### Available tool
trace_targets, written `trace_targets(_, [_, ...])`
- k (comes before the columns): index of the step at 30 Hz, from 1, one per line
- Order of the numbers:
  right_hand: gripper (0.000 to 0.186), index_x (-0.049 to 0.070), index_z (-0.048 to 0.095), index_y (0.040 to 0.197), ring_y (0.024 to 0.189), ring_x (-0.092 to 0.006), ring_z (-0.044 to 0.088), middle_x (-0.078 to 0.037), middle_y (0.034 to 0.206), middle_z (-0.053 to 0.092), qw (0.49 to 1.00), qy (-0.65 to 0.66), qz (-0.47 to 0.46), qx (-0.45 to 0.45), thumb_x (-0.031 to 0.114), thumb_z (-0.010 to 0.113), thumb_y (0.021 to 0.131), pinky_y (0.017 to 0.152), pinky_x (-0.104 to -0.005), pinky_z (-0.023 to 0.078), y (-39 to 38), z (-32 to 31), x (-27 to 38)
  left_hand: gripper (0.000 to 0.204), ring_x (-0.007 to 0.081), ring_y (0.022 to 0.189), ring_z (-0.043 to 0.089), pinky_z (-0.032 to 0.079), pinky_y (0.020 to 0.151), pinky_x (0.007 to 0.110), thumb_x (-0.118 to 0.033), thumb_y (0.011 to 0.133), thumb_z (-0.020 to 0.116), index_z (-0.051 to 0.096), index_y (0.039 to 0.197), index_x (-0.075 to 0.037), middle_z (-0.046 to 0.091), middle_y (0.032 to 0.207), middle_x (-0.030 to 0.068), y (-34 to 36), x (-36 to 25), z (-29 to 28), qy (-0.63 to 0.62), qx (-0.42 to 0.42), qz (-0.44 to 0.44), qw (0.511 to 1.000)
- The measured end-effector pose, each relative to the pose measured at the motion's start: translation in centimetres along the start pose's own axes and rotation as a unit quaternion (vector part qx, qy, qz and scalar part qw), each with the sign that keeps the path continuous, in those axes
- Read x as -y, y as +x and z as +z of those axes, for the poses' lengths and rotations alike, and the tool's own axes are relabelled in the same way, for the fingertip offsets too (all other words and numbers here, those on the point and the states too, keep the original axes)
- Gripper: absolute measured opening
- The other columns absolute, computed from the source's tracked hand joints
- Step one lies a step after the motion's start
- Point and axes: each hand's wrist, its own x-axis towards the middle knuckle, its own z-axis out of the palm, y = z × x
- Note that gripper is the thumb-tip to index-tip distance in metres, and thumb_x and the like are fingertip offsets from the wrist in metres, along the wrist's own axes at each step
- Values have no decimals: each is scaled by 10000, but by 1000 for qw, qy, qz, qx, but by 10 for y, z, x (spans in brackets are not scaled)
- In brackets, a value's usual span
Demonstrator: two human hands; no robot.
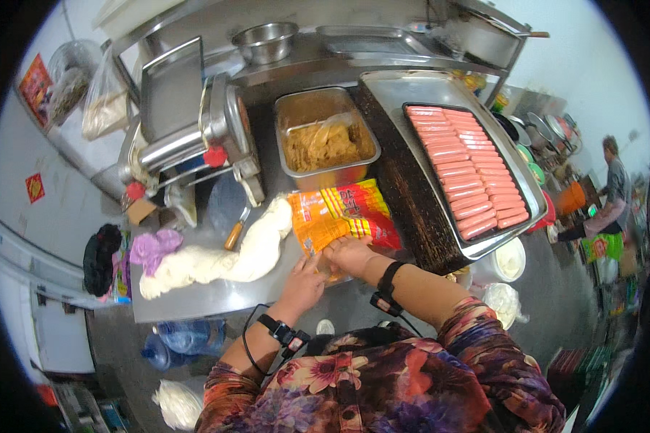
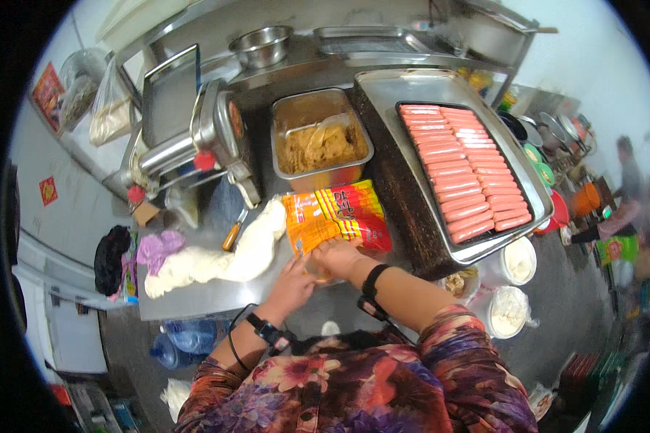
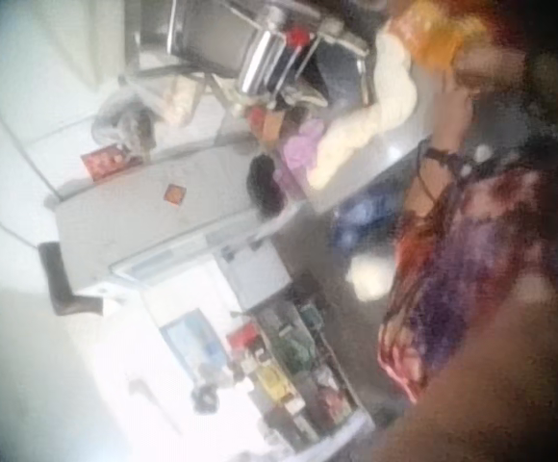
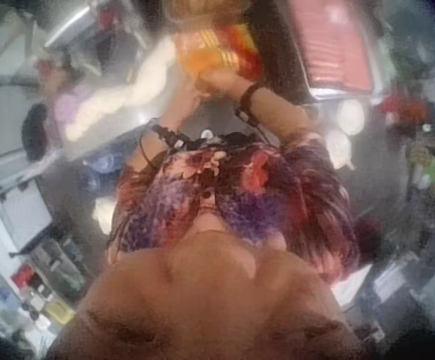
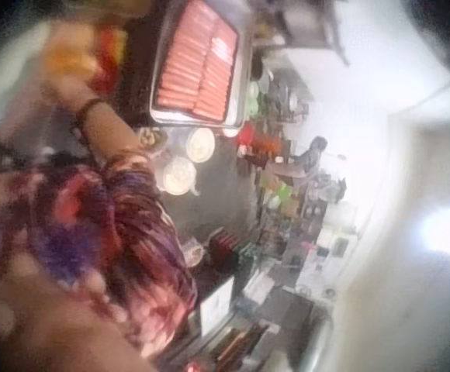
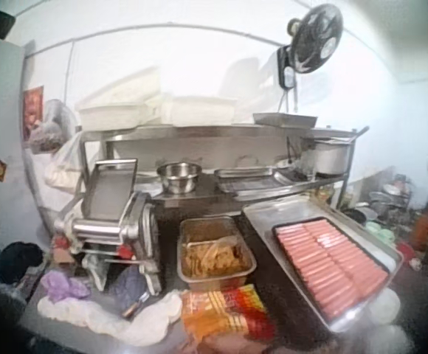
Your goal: The person unpacks sausages from a package and arranges them in rows on a metal tray. They then pour oil over the sausages and place the tray into an oven. The person also handles a separate tray with yellow batter and places it into the oven.
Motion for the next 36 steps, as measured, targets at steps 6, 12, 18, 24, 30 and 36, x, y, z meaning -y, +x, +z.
trace_targets(6, [526,49,583,1061,1046,-341,572,-165,1070,601,987,78,100,-104,374,748,681,928,-442,427,-6,-27,21,144,420,1186,470,389,1005,451,-75,739,660,696,878,-83,494,1325,231,15,15,-13,-75,-36,40,996])
trace_targets(12, [696,114,457,1328,1279,-343,421,-189,1390,402,970,-110,191,-106,326,735,726,1049,-589,269,-42,-48,27,147,353,1058,554,451,917,418,-62,721,690,692,868,-75,601,1165,148,26,30,-31,-130,-101,48,985])
trace_targets(18, [392,123,550,1231,1022,-320,607,-164,1070,626,940,1,341,24,128,515,841,861,-434,481,-23,-40,-6,122,312,950,591,467,866,392,-84,741,711,667,847,-41,644,989,114,42,39,-46,-188,-106,35,976])
trace_targets(24, [127,114,621,796,799,-277,620,-87,779,600,937,-157,234,-205,211,553,841,720,-380,514,-6,-78,-20,176,247,965,608,471,872,327,-48,794,677,667,970,-40,648,1005,122,41,31,-71,-245,-202,-59,946])
trace_targets(30, [71,101,631,807,812,-323,628,-125,826,623,910,-55,294,-287,109,612,738,717,-423,512,-17,-127,-1,828,305,1230,457,421,1003,397,-159,728,774,317,1413,-78,328,1424,169,19,21,-99,-331,-184,-56,924])
trace_targets(36, [188,38,643,883,838,-394,607,-189,862,631,931,120,212,-271,35,612,698,723,-442,495,-60,-146,45,1005,315,1290,395,335,1077,393,-299,660,852,270,1418,14,341,1421,201,-6,-18,-90,-292,-91,-48,951])
